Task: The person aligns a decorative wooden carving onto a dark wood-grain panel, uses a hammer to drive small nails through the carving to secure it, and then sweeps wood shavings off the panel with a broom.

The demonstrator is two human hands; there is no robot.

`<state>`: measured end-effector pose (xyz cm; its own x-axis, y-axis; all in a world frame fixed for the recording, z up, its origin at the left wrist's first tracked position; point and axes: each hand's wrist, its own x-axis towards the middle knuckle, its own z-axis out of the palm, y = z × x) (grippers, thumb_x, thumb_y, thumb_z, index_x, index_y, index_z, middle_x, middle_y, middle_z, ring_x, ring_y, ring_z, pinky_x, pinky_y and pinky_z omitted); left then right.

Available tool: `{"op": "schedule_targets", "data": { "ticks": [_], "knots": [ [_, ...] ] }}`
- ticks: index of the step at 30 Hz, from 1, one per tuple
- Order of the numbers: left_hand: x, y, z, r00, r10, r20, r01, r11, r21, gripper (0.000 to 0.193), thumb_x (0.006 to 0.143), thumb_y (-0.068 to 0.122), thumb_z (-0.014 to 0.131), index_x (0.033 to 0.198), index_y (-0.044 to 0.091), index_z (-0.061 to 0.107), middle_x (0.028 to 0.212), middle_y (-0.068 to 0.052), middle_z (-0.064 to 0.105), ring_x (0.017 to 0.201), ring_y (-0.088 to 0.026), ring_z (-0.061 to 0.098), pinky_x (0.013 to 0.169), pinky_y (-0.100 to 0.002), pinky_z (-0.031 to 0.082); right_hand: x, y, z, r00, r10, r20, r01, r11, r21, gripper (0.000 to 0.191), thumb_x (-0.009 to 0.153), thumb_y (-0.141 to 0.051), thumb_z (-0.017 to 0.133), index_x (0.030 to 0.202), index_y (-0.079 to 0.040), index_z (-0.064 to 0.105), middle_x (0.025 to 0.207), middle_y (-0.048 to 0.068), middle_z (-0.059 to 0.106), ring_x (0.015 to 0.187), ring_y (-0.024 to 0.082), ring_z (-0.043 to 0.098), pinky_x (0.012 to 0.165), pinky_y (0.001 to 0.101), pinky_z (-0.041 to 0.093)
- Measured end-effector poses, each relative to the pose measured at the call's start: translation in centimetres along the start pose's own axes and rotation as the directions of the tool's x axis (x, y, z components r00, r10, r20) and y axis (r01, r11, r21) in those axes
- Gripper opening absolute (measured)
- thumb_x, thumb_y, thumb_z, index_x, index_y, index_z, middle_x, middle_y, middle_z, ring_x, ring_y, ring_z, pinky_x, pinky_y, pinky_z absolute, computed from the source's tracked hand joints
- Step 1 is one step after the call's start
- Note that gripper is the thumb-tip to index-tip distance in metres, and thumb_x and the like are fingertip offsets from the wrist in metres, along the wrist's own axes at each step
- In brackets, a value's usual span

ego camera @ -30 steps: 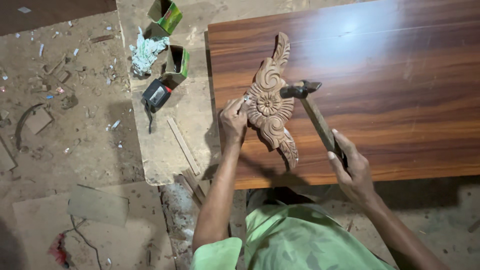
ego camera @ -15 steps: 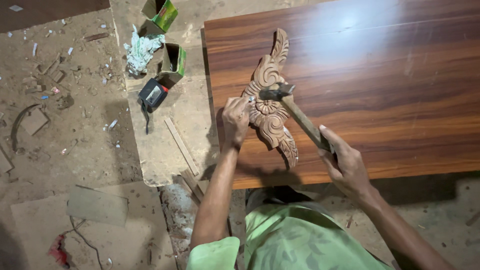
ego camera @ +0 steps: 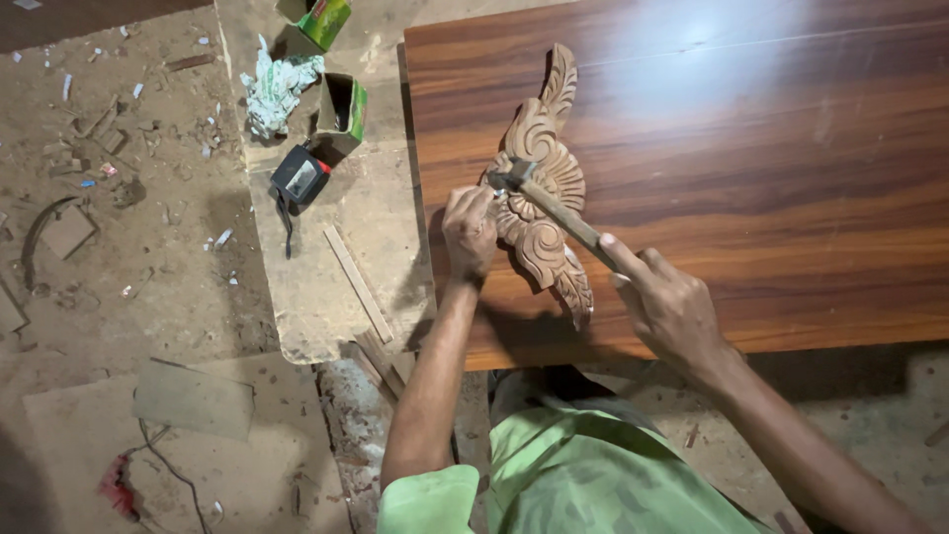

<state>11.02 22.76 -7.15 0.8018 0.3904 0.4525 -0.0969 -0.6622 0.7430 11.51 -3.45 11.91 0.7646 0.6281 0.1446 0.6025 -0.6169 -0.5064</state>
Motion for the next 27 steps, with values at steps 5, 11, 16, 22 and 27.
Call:
{"op": "schedule_targets", "data": {
  "ticks": [5, 11, 16, 22, 27],
  "knots": [
    [0.5, 0.7, -0.3, 0.952, -0.285, 0.109, 0.299, 0.942, -0.154, 0.021, 0.102, 0.021, 0.062, 0.116, 0.010, 0.073, 0.109, -0.007, 0.072, 0.095, -0.020, 0.071, 0.079, -0.033, 0.059, 0.4, -0.1, -0.8, 0.958, 0.178, 0.224, -0.143, 0.976, -0.162, 0.058, 0.096, -0.012, 0.061, 0.153, -0.019, 0.050, 0.096, 0.014, 0.067, 0.045, 0.018, 0.053, 0.037, 0.0317, 0.049],
    [0.2, 0.3, -0.2, 1.000, 0.008, 0.021, -0.009, 0.998, 0.056, 0.024, 0.100, 0.026, 0.068, 0.113, 0.008, 0.076, 0.105, -0.009, 0.076, 0.100, -0.024, 0.069, 0.088, -0.036, 0.059, -1.0, 0.9, -1.7, 0.998, -0.055, -0.032, 0.056, 0.998, 0.030, 0.049, 0.104, -0.010, 0.057, 0.153, -0.012, 0.048, 0.092, 0.009, 0.066, 0.057, 0.015, 0.054, 0.042, 0.0278, 0.048],
    [0.5, -0.3, 0.3, 1.000, -0.029, 0.001, 0.029, 0.997, -0.067, 0.020, 0.104, 0.020, 0.064, 0.114, 0.006, 0.074, 0.108, -0.011, 0.075, 0.104, -0.024, 0.070, 0.090, -0.037, 0.059, 0.2, -0.2, -0.1, 0.974, 0.115, 0.196, -0.081, 0.981, -0.175, 0.057, 0.100, -0.012, 0.060, 0.155, -0.016, 0.048, 0.099, 0.014, 0.066, 0.057, 0.021, 0.059, 0.043, 0.0342, 0.052],
    [1.0, 1.5, -1.4, 0.996, -0.076, 0.037, 0.075, 0.997, 0.020, 0.028, 0.085, -0.004, 0.066, 0.112, 0.000, 0.074, 0.104, -0.018, 0.073, 0.101, -0.034, 0.068, 0.087, -0.042, 0.057, -0.3, -1.5, -2.4, 0.995, 0.101, 0.008, -0.101, 0.995, 0.020, 0.059, 0.098, -0.013, 0.062, 0.154, -0.014, 0.044, 0.093, 0.016, 0.066, 0.064, 0.029, 0.063, 0.056, 0.0441, 0.053],
    [1.5, 2.8, -2.1, 0.999, -0.029, 0.039, 0.029, 1.000, -0.007, 0.029, 0.087, -0.003, 0.066, 0.114, 0.003, 0.075, 0.106, -0.015, 0.074, 0.105, -0.030, 0.068, 0.091, -0.040, 0.057, -0.5, -1.1, -2.0, 0.993, 0.113, -0.028, -0.110, 0.989, 0.095, 0.057, 0.100, -0.009, 0.063, 0.153, -0.014, 0.043, 0.090, 0.014, 0.067, 0.065, 0.027, 0.065, 0.057, 0.0427, 0.054]
  ]
}}
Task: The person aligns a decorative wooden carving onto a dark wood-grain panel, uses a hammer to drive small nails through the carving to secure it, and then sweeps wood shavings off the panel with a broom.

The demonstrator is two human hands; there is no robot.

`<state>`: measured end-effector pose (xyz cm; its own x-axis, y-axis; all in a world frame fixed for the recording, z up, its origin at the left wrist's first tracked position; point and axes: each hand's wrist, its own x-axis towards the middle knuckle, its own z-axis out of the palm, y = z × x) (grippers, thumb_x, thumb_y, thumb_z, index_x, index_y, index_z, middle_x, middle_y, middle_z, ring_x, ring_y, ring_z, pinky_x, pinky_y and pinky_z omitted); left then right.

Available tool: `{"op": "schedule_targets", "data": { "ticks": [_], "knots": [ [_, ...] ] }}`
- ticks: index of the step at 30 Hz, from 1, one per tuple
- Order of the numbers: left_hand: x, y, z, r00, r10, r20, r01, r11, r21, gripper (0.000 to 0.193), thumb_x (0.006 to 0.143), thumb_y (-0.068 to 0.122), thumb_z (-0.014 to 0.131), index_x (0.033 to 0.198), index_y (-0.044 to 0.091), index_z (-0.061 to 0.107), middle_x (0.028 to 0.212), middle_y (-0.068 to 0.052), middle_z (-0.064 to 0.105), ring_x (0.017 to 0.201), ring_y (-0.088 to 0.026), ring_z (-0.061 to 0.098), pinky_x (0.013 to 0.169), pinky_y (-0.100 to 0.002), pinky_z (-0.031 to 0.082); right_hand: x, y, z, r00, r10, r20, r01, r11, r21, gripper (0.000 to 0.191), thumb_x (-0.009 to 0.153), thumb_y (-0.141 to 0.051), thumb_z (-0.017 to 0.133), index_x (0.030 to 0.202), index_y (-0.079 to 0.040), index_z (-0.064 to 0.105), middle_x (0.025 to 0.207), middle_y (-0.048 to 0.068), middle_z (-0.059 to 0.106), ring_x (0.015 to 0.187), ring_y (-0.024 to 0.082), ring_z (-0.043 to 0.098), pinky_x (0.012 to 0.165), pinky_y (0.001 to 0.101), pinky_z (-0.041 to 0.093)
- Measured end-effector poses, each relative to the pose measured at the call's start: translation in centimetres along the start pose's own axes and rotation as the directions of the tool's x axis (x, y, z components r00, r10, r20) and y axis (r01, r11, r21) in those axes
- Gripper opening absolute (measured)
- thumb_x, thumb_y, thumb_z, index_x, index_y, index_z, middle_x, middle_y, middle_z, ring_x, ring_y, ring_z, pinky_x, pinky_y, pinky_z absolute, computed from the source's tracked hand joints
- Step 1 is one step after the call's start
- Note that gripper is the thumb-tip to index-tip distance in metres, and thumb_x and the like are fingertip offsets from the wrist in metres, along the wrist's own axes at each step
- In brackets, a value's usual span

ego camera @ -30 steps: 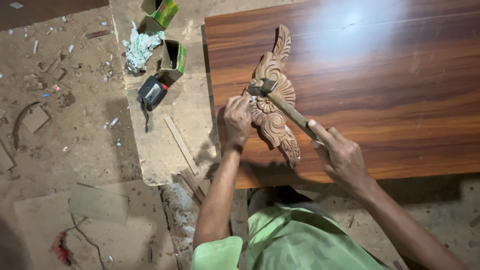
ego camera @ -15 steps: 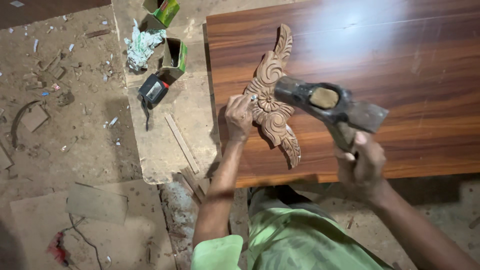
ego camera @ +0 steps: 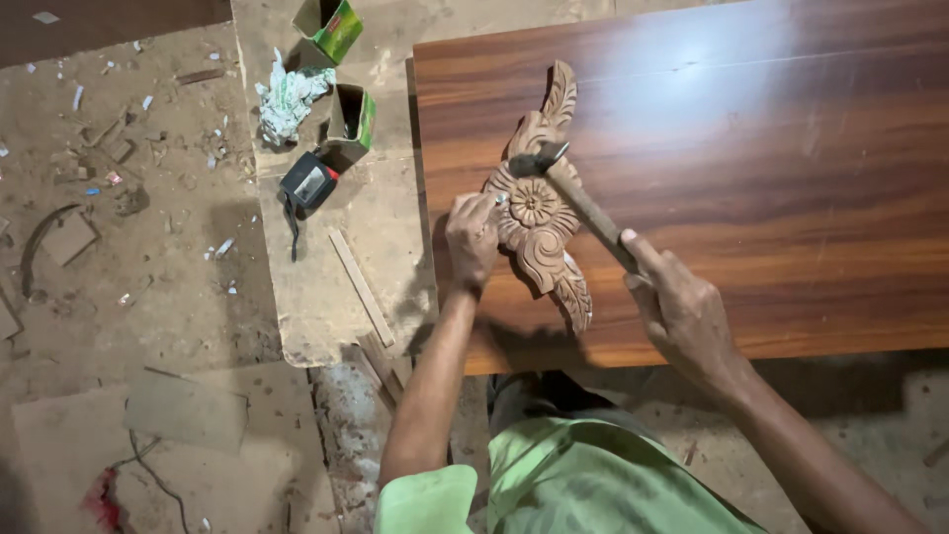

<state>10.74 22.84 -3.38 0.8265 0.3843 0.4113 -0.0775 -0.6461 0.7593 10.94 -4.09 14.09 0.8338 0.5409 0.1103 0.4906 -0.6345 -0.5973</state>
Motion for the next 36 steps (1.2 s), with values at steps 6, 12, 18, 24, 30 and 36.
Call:
{"op": "schedule_targets", "data": {
  "ticks": [6, 12, 18, 24, 30, 36],
  "knots": [
    [-0.4, -1.9, 1.8, 0.998, 0.054, -0.034, -0.052, 0.997, 0.048, 0.023, 0.099, 0.014, 0.064, 0.119, 0.010, 0.075, 0.109, -0.010, 0.077, 0.104, -0.023, 0.069, 0.091, -0.035, 0.060, -1.6, 1.8, -0.4, 0.996, -0.076, -0.040, 0.077, 0.997, 0.026, 0.049, 0.100, -0.005, 0.060, 0.147, -0.009, 0.047, 0.089, 0.013, 0.068, 0.060, 0.018, 0.062, 0.046, 0.0313, 0.050],
    [-0.7, -2.9, 2.5, 0.999, 0.047, -0.022, -0.045, 0.995, 0.085, 0.021, 0.102, 0.023, 0.067, 0.118, 0.012, 0.075, 0.107, -0.008, 0.077, 0.102, -0.022, 0.070, 0.088, -0.035, 0.062, -1.2, 3.3, 1.4, 0.941, -0.146, -0.306, 0.106, 0.984, -0.143, 0.033, 0.102, 0.000, 0.056, 0.117, -0.029, 0.060, 0.079, 0.008, 0.063, 0.061, 0.018, 0.060, 0.046, 0.0321, 0.050],
    [-1.0, -0.5, 1.2, 0.926, -0.375, 0.035, 0.355, 0.839, -0.413, 0.014, 0.101, 0.014, 0.067, 0.110, 0.005, 0.071, 0.102, -0.011, 0.071, 0.094, -0.027, 0.068, 0.081, -0.041, 0.058, 0.2, 2.2, 2.6, 0.970, 0.116, 0.212, -0.044, 0.948, -0.316, 0.052, 0.099, -0.010, 0.059, 0.150, -0.015, 0.048, 0.090, 0.018, 0.066, 0.049, 0.022, 0.059, 0.034, 0.0331, 0.051],
    [0.8, 0.8, 0.0, 0.998, 0.069, -0.013, -0.068, 0.998, 0.007, 0.019, 0.095, 0.012, 0.072, 0.112, 0.003, 0.075, 0.105, -0.012, 0.074, 0.102, -0.030, 0.067, 0.089, -0.040, 0.055, -1.4, 3.4, -2.0, 0.918, -0.137, -0.373, 0.216, 0.959, 0.181, 0.039, 0.103, -0.012, 0.051, 0.140, -0.022, 0.055, 0.090, 0.009, 0.062, 0.060, 0.019, 0.059, 0.050, 0.0337, 0.050],
    [-0.6, -1.3, 1.1, 0.997, 0.045, -0.058, -0.055, 0.982, -0.182, 0.036, 0.089, 0.005, 0.049, 0.114, 0.005, 0.074, 0.110, -0.011, 0.074, 0.107, -0.026, 0.067, 0.093, -0.040, 0.055, -1.0, 4.2, 4.5, 0.951, 0.097, 0.293, 0.012, 0.937, -0.348, 0.066, 0.095, -0.014, 0.059, 0.157, -0.024, 0.038, 0.090, 0.018, 0.065, 0.051, 0.028, 0.060, 0.042, 0.0432, 0.052],
    [-0.7, -1.7, 1.8, 0.958, -0.282, 0.045, 0.265, 0.820, -0.507, 0.037, 0.098, -0.001, 0.045, 0.128, 0.001, 0.068, 0.123, -0.014, 0.067, 0.117, -0.027, 0.066, 0.105, -0.038, 0.055, 0.0, 2.7, 3.8, 0.955, 0.120, 0.270, -0.015, 0.932, -0.363, 0.070, 0.096, -0.014, 0.057, 0.161, -0.027, 0.034, 0.091, 0.018, 0.066, 0.054, 0.028, 0.060, 0.042, 0.0426, 0.053]
  ]
}}
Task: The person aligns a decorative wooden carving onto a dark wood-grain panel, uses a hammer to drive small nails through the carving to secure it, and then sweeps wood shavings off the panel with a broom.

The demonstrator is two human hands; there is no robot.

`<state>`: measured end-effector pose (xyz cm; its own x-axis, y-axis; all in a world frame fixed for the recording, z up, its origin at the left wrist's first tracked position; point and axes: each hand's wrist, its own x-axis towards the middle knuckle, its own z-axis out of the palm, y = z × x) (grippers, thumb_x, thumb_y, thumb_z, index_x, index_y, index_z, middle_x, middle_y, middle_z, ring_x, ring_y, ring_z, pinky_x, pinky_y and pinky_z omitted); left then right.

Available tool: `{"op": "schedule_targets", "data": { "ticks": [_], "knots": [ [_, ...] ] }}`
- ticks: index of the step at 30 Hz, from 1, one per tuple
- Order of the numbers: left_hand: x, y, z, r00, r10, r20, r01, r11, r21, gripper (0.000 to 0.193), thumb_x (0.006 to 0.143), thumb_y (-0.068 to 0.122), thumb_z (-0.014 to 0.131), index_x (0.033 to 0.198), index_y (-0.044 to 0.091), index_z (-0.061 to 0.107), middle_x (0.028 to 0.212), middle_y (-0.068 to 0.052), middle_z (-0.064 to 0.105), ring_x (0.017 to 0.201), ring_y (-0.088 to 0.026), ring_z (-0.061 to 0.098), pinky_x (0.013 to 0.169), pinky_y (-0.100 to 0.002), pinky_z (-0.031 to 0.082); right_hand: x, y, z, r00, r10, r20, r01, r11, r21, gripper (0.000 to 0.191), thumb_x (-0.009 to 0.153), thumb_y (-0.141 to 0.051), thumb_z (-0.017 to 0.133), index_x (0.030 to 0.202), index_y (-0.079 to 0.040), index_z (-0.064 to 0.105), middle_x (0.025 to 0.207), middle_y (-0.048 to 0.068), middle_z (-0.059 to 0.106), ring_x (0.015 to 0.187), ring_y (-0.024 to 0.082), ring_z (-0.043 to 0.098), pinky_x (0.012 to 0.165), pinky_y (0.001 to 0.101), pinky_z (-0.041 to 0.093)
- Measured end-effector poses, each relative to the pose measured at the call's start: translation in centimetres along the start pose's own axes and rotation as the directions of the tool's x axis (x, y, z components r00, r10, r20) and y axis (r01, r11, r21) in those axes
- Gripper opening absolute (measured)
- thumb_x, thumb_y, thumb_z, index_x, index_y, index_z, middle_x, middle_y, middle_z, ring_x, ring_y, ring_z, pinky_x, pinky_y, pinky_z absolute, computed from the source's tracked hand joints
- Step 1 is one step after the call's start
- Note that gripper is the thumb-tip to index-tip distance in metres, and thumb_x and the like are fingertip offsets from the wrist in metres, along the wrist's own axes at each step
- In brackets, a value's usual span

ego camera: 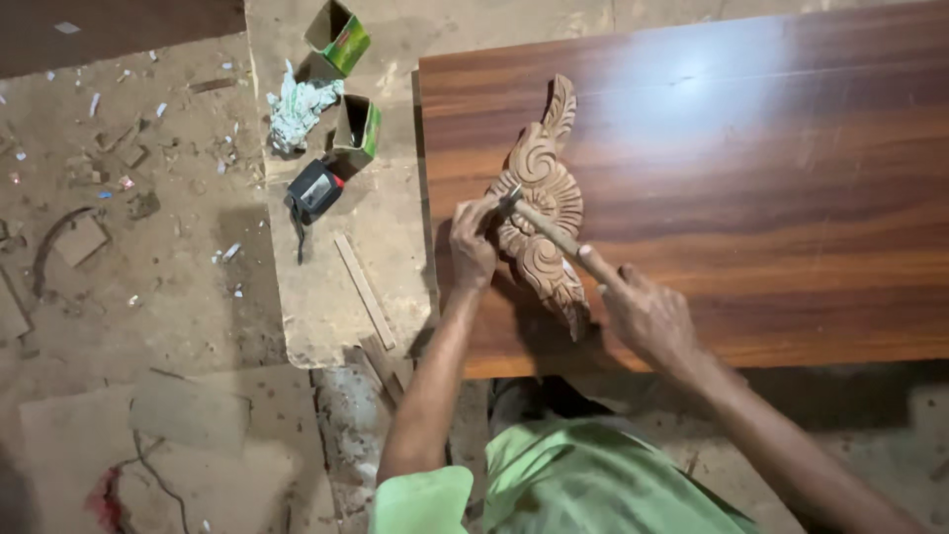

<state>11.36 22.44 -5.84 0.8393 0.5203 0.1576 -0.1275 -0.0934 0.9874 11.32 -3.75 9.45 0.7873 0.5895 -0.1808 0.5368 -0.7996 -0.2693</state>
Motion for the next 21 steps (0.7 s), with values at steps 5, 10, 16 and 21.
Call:
{"op": "schedule_targets", "data": {
  "ticks": [5, 10, 16, 21],
  "knots": [
    [0.3, 2.1, -1.6, 0.955, 0.220, 0.199, -0.285, 0.865, 0.412, 0.031, 0.091, -0.001, 0.066, 0.121, 0.004, 0.071, 0.118, -0.012, 0.070, 0.110, -0.027, 0.066, 0.095, -0.039, 0.056, -1.2, 0.3, -1.8, 0.993, 0.101, -0.065, -0.090, 0.982, 0.164, 0.064, 0.097, -0.018, 0.060, 0.156, -0.026, 0.038, 0.097, 0.018, 0.068, 0.056, 0.031, 0.063, 0.051, 0.0432, 0.053],
    [1.0, 0.8, -1.8, 0.801, 0.346, 0.489, -0.598, 0.509, 0.619, 0.023, 0.095, 0.001, 0.070, 0.113, 0.013, 0.077, 0.119, -0.003, 0.076, 0.114, -0.022, 0.065, 0.106, -0.044, 0.047, -3.9, 1.3, -1.0, 0.966, 0.168, -0.197, -0.092, 0.933, 0.347, 0.061, 0.095, -0.016, 0.065, 0.153, -0.021, 0.046, 0.104, 0.019, 0.069, 0.081, 0.039, 0.068, 0.066, 0.0487, 0.053],
    [-1.0, 1.4, -0.4, 0.973, 0.212, 0.097, -0.225, 0.744, 0.629, 0.018, 0.090, 0.020, 0.073, 0.105, 0.013, 0.077, 0.110, -0.004, 0.076, 0.114, -0.025, 0.064, 0.110, -0.048, 0.045, -3.0, 0.9, 0.8, 0.932, 0.299, -0.203, -0.161, 0.847, 0.507, 0.061, 0.094, -0.012, 0.066, 0.152, -0.018, 0.049, 0.125, 0.021, 0.069, 0.104, 0.037, 0.071, 0.082, 0.0442, 0.056],
    [3.5, 4.7, 1.8, 0.920, 0.297, 0.256, -0.385, 0.805, 0.451, 0.013, 0.103, 0.018, 0.064, 0.107, 0.014, 0.076, 0.112, -0.005, 0.076, 0.115, -0.023, 0.068, 0.111, -0.049, 0.049, -3.4, 0.3, 1.9, 0.915, 0.357, -0.190, -0.180, 0.781, 0.599, 0.057, 0.098, -0.012, 0.063, 0.153, -0.011, 0.047, 0.138, 0.023, 0.063, 0.119, 0.033, 0.067, 0.096, 0.0417, 0.053]
  ]
}}
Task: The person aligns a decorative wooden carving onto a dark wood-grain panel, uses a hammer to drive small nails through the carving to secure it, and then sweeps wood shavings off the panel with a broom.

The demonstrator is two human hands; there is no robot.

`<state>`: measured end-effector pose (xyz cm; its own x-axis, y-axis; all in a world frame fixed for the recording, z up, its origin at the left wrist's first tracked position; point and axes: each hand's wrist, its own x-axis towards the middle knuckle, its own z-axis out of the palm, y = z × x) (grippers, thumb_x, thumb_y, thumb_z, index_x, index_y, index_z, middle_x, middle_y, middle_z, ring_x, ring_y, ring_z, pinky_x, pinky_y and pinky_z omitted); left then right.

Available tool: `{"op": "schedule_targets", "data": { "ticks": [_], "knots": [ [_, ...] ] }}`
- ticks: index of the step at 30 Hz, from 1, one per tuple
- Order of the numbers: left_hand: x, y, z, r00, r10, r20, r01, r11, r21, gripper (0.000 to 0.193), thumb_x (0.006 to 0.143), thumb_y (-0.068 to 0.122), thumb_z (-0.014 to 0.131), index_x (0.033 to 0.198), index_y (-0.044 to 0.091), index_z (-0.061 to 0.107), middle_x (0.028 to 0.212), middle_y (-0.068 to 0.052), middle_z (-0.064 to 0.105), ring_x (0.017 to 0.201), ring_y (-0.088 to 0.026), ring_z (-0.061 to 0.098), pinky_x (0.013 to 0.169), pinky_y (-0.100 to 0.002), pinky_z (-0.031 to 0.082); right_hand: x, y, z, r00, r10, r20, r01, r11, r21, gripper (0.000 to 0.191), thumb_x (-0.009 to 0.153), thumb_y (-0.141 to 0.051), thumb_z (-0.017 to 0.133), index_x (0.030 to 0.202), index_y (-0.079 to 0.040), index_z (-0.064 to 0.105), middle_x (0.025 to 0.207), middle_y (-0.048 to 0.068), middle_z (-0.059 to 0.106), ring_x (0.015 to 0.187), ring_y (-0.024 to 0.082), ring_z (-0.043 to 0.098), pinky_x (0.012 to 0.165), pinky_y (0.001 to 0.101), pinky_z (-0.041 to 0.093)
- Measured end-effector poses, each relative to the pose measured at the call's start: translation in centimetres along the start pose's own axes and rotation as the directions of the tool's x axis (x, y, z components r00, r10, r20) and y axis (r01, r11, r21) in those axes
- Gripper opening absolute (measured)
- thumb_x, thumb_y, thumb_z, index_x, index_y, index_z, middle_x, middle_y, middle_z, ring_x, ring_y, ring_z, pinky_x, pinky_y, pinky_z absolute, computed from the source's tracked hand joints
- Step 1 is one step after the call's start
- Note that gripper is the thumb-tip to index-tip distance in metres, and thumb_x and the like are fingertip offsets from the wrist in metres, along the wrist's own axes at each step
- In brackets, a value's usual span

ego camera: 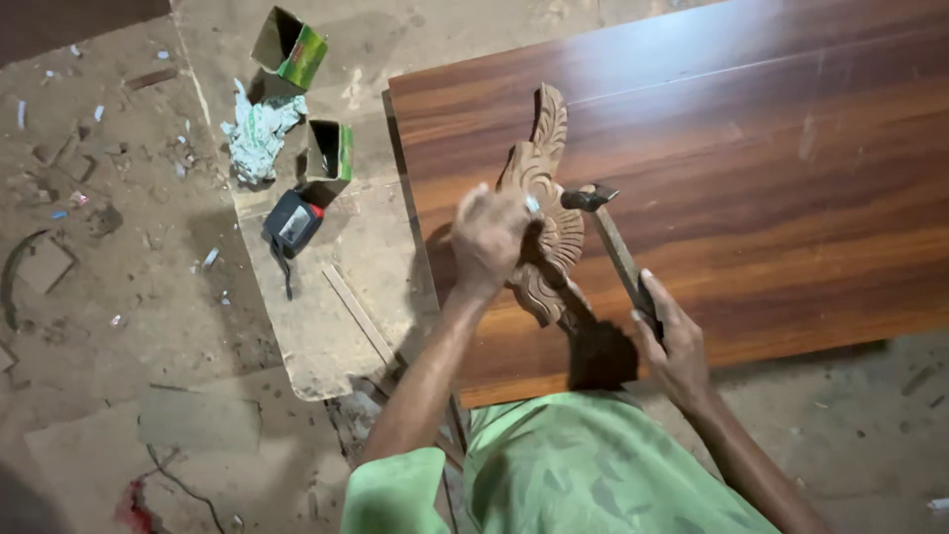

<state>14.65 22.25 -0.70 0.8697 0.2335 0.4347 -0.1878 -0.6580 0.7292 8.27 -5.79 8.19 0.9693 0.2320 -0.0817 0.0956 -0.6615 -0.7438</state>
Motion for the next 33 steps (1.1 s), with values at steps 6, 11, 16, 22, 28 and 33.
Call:
{"op": "schedule_targets", "data": {
  "ticks": [6, 11, 16, 22, 28, 33],
  "knots": [
    [0.8, -4.3, -7.4, 0.773, -0.625, -0.108, 0.423, 0.635, -0.646, 0.017, 0.107, 0.014, 0.060, 0.116, 0.004, 0.070, 0.107, -0.009, 0.073, 0.092, -0.015, 0.071, 0.080, -0.030, 0.062, 0.3, -0.8, 0.0, 0.999, 0.029, -0.016, -0.029, 0.999, -0.014, 0.048, 0.103, -0.011, 0.061, 0.150, -0.008, 0.053, 0.122, 0.020, 0.068, 0.105, 0.030, 0.067, 0.093, 0.0383, 0.053],
    [-5.9, -6.8, -8.6, 0.550, -0.835, -0.031, 0.822, 0.547, -0.158, 0.030, 0.108, 0.022, 0.062, 0.097, -0.005, 0.066, 0.083, -0.012, 0.064, 0.077, -0.014, 0.057, 0.070, -0.034, 0.050, 2.9, -2.9, 1.2, 0.966, 0.253, 0.057, -0.251, 0.967, -0.040, 0.048, 0.093, -0.020, 0.072, 0.137, -0.005, 0.061, 0.093, 0.020, 0.066, 0.081, 0.031, 0.061, 0.076, 0.0399, 0.052],
    [-6.9, -5.5, -5.3, 0.843, -0.521, -0.131, 0.505, 0.852, -0.137, 0.025, 0.105, 0.024, 0.060, 0.104, -0.001, 0.066, 0.107, -0.018, 0.071, 0.102, -0.034, 0.067, 0.091, -0.043, 0.050, 5.2, -4.2, 3.4, 0.996, 0.088, 0.034, -0.089, 0.996, 0.025, 0.029, 0.092, -0.020, 0.072, 0.111, 0.001, 0.065, 0.083, 0.015, 0.064, 0.073, 0.024, 0.061, 0.068, 0.0389, 0.049],
    [-3.5, -4.7, -6.6, 0.690, -0.723, 0.031, 0.719, 0.679, -0.146, 0.027, 0.103, 0.028, 0.058, 0.106, 0.003, 0.066, 0.110, -0.021, 0.071, 0.101, -0.038, 0.067, 0.089, -0.042, 0.052, 5.9, -4.4, 4.4, 0.973, 0.221, 0.066, -0.228, 0.966, 0.120, 0.027, 0.094, -0.025, 0.071, 0.103, 0.000, 0.063, 0.069, 0.009, 0.061, 0.061, 0.018, 0.057, 0.057, 0.0365, 0.047],
    [-2.6, -5.8, -6.4, 0.841, -0.537, -0.063, 0.521, 0.837, -0.170, 0.026, 0.102, 0.025, 0.063, 0.101, 0.000, 0.067, 0.123, -0.023, 0.069, 0.108, -0.037, 0.065, 0.089, -0.042, 0.052, 6.6, -5.3, 4.3, 0.984, 0.171, 0.054, -0.175, 0.983, 0.062, 0.033, 0.093, -0.026, 0.071, 0.114, -0.001, 0.064, 0.069, 0.009, 0.059, 0.060, 0.018, 0.055, 0.056, 0.0366, 0.045],
    [-2.3, -6.8, -8.6, 0.831, -0.548, -0.093, 0.479, 0.791, -0.381, 0.021, 0.101, 0.019, 0.065, 0.103, -0.001, 0.070, 0.097, -0.015, 0.074, 0.088, -0.019, 0.068, 0.082, -0.036, 0.056, 7.0, -7.2, 4.7, 0.990, 0.032, 0.137, -0.045, 0.995, 0.091, 0.038, 0.097, -0.025, 0.067, 0.126, -0.001, 0.062, 0.085, 0.009, 0.066, 0.073, 0.015, 0.059, 0.067, 0.0330, 0.049]
  ]
}}
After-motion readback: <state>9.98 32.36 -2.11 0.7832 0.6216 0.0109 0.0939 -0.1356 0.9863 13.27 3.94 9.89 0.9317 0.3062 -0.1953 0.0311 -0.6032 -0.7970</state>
